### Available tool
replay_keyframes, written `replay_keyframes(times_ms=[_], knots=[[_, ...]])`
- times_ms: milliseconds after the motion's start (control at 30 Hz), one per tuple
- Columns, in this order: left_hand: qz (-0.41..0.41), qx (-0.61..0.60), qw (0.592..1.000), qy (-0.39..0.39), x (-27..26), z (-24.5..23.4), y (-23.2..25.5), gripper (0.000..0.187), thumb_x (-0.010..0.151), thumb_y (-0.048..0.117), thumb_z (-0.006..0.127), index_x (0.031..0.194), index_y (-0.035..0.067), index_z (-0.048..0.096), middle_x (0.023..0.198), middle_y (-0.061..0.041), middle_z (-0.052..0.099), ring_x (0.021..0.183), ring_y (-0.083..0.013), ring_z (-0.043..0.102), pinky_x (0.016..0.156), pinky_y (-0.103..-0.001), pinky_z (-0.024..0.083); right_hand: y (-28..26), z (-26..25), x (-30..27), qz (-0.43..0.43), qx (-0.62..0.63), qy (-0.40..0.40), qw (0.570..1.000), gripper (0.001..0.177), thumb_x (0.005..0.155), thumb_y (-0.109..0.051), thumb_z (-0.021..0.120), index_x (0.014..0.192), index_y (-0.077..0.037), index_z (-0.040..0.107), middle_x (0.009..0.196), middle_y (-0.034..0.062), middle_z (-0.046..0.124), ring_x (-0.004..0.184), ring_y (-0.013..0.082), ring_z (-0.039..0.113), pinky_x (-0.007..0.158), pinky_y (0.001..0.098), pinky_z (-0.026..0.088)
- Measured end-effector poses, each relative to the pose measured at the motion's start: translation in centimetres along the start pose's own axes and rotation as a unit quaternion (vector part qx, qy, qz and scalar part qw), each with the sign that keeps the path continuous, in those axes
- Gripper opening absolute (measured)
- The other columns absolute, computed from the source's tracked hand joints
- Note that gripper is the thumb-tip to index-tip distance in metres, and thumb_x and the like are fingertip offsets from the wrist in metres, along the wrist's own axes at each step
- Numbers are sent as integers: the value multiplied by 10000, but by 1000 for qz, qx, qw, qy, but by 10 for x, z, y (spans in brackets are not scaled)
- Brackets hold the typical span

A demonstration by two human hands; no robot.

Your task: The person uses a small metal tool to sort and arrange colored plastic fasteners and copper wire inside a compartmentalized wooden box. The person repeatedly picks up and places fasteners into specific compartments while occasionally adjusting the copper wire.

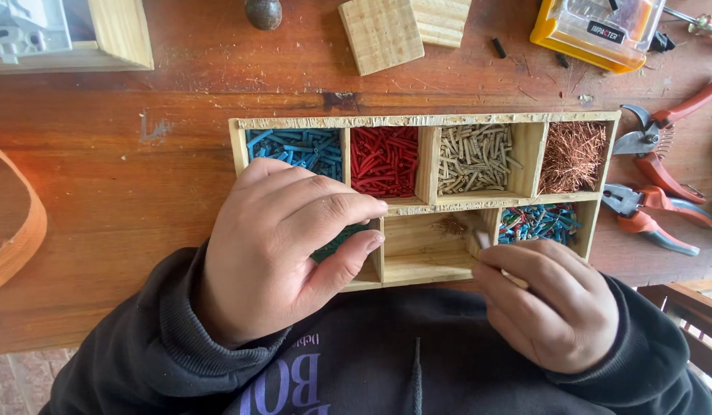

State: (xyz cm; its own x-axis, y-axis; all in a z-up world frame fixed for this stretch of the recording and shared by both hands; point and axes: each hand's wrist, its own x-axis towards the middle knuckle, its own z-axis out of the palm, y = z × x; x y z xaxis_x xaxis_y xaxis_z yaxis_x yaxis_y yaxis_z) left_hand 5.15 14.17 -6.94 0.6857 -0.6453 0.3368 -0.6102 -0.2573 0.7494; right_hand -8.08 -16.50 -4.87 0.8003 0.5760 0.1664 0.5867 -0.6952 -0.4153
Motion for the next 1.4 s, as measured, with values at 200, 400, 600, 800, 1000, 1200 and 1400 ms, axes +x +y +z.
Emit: replay_keyframes(times_ms=[200, 400, 600, 800, 1000, 1200, 1400], knots=[[0, 0, 1000, 1, -1, 1, 0, 150, 1080, 231, 699, 1153, 102, 719, 1032, -23, 793, 887, -249, 735, 816, -437, 419, -4, -21, 1, 100, 112, -22, 988, 204, 994, -110, 585, 1128, -26, 715, 1148, 163, 752, 924, 303, 772, 898, 397, 645], [2, 6, 1000, -5, 1, 0, 0, 151, 1083, 222, 682, 1148, 92, 724, 1025, -28, 792, 892, -252, 736, 817, -430, 427, -2, -16, 11, 112, 99, -10, 989, 198, 1017, -103, 598, 1157, -6, 700, 1189, 195, 733, 1009, 298, 768, 920, 384, 628], [-1, 3, 1000, -11, 0, 0, 0, 160, 1083, 234, 680, 1156, 97, 719, 1033, -28, 788, 894, -257, 732, 810, -438, 425, -3, -20, 10, 106, 140, -24, 984, 164, 1001, -113, 588, 1093, -31, 695, 1125, 153, 755, 900, 279, 772, 847, 358, 642], [1, 4, 1000, -17, 1, 0, 0, 161, 1083, 234, 673, 1153, 98, 725, 1023, -24, 787, 905, -251, 742, 804, -436, 427, 3, -29, 10, 104, 160, -30, 981, 152, 990, -125, 569, 1040, -46, 689, 1061, 122, 765, 846, 257, 776, 818, 338, 649], [-1, 8, 1000, -21, 2, 0, 1, 167, 1085, 240, 666, 1148, 97, 725, 1013, -26, 785, 875, -251, 719, 792, -431, 418, 5, -30, 20, 95, 187, -6, 978, 156, 976, -117, 582, 1070, -25, 665, 1052, 144, 779, 890, 272, 807, 841, 353, 663], [-2, 7, 1000, -25, 3, -1, 1, 174, 1083, 242, 666, 1153, 94, 727, 1032, -33, 793, 878, -256, 720, 793, -437, 431, 10, -18, 24, 88, 235, -33, 967, 148, 1023, -126, 512, 1057, -42, 628, 1096, 150, 764, 886, 281, 773, 837, 365, 638], [-1, 10, 1000, -26, 3, 0, 1, 172, 1082, 242, 669, 1151, 95, 727, 1034, -30, 792, 887, -250, 724, 808, -433, 435, 11, -27, 19, 99, 194, -32, 976, 112, 987, -126, 535, 974, -60, 625, 1002, 116, 757, 765, 259, 737, 743, 346, 624]])
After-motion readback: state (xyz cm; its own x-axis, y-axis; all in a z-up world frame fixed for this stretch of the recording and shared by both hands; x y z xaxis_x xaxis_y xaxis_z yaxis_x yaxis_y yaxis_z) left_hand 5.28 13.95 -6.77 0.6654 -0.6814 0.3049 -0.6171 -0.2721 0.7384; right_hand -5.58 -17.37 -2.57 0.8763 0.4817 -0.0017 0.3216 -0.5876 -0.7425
